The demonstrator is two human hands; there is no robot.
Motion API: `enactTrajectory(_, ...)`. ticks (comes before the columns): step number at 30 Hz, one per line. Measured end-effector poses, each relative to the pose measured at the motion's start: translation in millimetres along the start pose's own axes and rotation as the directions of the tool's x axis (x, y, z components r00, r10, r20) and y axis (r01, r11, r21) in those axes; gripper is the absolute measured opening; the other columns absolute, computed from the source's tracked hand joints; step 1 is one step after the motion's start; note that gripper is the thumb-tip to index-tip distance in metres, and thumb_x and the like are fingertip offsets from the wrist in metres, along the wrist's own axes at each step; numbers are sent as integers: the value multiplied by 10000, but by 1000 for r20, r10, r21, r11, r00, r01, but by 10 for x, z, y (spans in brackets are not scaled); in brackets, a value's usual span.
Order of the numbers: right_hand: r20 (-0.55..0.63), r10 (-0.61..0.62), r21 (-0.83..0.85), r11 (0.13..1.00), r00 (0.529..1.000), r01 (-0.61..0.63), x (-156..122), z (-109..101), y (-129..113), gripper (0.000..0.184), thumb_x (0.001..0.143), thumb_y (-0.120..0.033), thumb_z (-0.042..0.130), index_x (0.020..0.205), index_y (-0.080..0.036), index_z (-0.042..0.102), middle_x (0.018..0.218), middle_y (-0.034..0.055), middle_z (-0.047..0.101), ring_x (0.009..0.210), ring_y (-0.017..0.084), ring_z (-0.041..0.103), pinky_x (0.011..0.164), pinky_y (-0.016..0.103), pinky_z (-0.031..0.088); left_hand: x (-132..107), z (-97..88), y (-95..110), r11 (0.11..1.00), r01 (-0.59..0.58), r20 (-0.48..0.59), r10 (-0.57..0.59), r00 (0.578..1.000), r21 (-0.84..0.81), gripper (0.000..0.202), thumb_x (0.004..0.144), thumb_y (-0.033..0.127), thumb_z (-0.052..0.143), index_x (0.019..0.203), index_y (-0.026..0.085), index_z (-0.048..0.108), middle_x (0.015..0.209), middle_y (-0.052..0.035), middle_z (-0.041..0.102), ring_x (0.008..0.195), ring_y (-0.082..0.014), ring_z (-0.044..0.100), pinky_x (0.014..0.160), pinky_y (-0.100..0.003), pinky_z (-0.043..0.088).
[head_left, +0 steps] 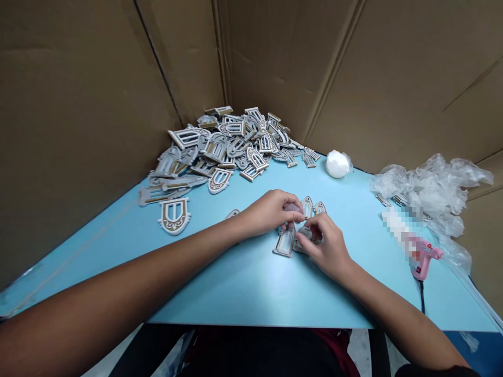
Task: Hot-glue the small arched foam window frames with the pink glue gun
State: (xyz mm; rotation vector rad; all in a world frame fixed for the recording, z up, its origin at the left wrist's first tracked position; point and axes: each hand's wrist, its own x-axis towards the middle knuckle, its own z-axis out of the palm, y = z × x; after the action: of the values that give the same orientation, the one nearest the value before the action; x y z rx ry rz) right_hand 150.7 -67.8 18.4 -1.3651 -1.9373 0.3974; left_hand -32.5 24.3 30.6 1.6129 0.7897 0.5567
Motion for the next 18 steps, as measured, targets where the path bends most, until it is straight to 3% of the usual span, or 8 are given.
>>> enactTrajectory(3, 4, 163, 176, 971, 987, -161, 61, -143, 14, 168, 901, -352, 689, 986, -221, 628, 809, 5, 632, 687, 146, 578, 631, 273, 484, -44, 77, 21, 1000, -11, -15, 12, 1000, 25, 189, 756, 365, 693, 810, 183, 690, 592, 19, 619, 551, -162, 589, 517, -250, 452)
enactTrajectory(8, 192, 278, 382, 862, 941, -333, 94, -241, 33, 270, 894, -469, 693, 856, -206, 649, 737, 4, 655, 645, 138, 589, 569, 257, 477, -104, 206, 42, 968, -85, -89, 109, 990, 237, 177, 715, 358, 750, 755, 198, 685, 604, 49, 583, 613, -153, 542, 571, -238, 396)
enactTrajectory(14, 135, 369, 445, 807, 920, -389, 53, -433, 90, 345, 884, -540, 694, 863, -207, 606, 807, 22, 687, 607, 119, 576, 484, 228, 469, -83, 228, 51, 971, -71, -77, 91, 993, 228, 245, 756, 436, 740, 749, 194, 702, 682, 25, 637, 700, -179, 563, 658, -267, 415)
enactTrajectory(18, 176, 340, 413, 826, 924, -383, 15, -406, 108, 279, 845, -465, 739, 882, -203, 647, 827, 21, 690, 661, 125, 604, 529, 229, 482, -77, 273, 27, 963, -37, -110, 69, 992, 268, 291, 699, 456, 787, 717, 191, 667, 640, 36, 593, 670, -169, 527, 622, -257, 375)
